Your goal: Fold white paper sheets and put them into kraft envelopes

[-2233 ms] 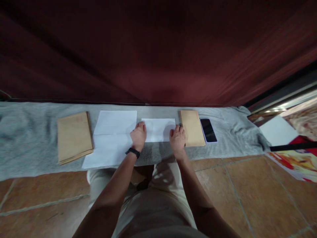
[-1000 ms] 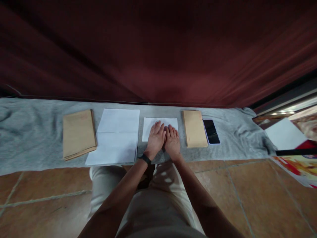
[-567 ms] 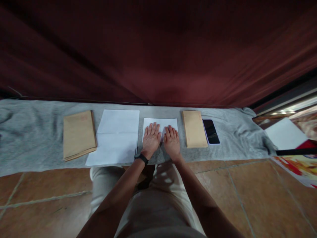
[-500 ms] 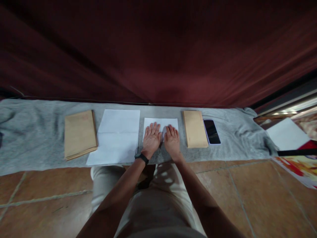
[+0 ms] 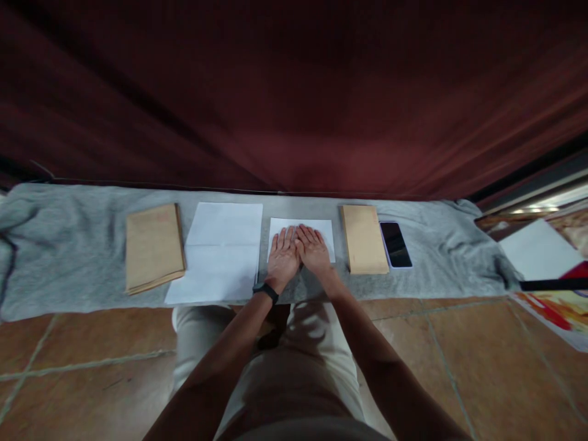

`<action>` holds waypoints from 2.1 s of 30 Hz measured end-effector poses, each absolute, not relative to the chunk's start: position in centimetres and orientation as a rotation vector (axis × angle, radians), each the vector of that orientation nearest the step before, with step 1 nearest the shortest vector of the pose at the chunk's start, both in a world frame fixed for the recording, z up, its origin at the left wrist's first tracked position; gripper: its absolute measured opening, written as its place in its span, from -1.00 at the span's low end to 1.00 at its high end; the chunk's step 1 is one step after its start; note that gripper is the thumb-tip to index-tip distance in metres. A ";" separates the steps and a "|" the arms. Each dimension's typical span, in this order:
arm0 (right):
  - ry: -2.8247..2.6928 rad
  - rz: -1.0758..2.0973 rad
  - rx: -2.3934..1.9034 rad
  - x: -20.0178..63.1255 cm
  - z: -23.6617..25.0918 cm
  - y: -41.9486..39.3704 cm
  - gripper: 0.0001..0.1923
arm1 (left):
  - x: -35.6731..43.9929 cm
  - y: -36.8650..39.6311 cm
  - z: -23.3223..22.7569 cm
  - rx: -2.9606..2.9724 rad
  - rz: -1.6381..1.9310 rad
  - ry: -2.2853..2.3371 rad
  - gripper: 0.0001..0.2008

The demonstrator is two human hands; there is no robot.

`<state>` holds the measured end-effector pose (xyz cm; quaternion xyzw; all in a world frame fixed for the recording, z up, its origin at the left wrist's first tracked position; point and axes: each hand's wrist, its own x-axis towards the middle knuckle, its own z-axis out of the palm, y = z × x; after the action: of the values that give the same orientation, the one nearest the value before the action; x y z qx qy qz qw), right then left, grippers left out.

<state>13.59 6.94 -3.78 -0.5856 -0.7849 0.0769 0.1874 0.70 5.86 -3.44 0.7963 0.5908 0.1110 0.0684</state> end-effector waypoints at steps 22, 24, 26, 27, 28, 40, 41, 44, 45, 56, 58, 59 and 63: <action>-2.121 0.166 -1.739 16.1 -3.8 3.9 -0.46 | 2.9 7.7 -2.9 2.450 0.356 1.584 -0.41; -2.107 0.166 -1.743 16.1 -3.9 3.9 -0.48 | 2.6 8.1 -3.0 2.435 0.342 1.623 -0.42; -2.100 0.166 -1.742 16.1 -4.0 3.9 -0.48 | 2.4 8.5 -3.1 2.414 0.336 1.665 -0.42; -2.097 0.166 -1.741 16.1 -4.0 3.9 -0.48 | 2.2 8.6 -3.2 2.405 0.337 1.684 -0.42; -2.095 0.166 -1.740 16.1 -4.1 3.9 -0.48 | 2.0 8.7 -3.2 2.397 0.338 1.702 -0.41; -2.040 0.147 -1.763 16.2 -3.8 3.8 -0.49 | -1.5 7.9 -3.3 2.289 0.395 1.922 -0.38; -2.021 0.141 -1.776 16.3 -3.9 3.7 -0.49 | -1.7 7.7 -3.3 2.277 0.404 1.938 -0.38; -1.954 0.129 -1.826 16.4 -4.0 3.5 -0.50 | -2.1 7.0 -3.1 2.252 0.439 1.981 -0.38; -1.928 0.126 -1.846 16.3 -4.0 3.5 -0.50 | -2.1 6.7 -3.0 2.249 0.454 1.995 -0.38; -2.179 0.373 -1.469 11.9 -3.3 7.2 -0.50 | 1.6 4.6 -4.3 2.485 0.483 1.581 -0.43; -2.205 0.377 -1.476 11.6 -3.6 7.7 -0.50 | 1.6 4.5 -4.6 2.493 0.492 1.587 -0.43; -2.199 0.368 -1.503 11.7 -3.7 7.9 -0.51 | 1.5 4.4 -4.7 2.494 0.493 1.605 -0.43; -2.146 0.282 -1.639 13.2 -4.1 8.1 -0.50 | 1.6 4.4 -4.4 2.476 0.467 1.707 -0.42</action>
<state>13.23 8.09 -4.08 -0.5901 -0.7725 0.1016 0.2114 1.64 4.35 -4.38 0.8126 0.5602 0.1532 0.0493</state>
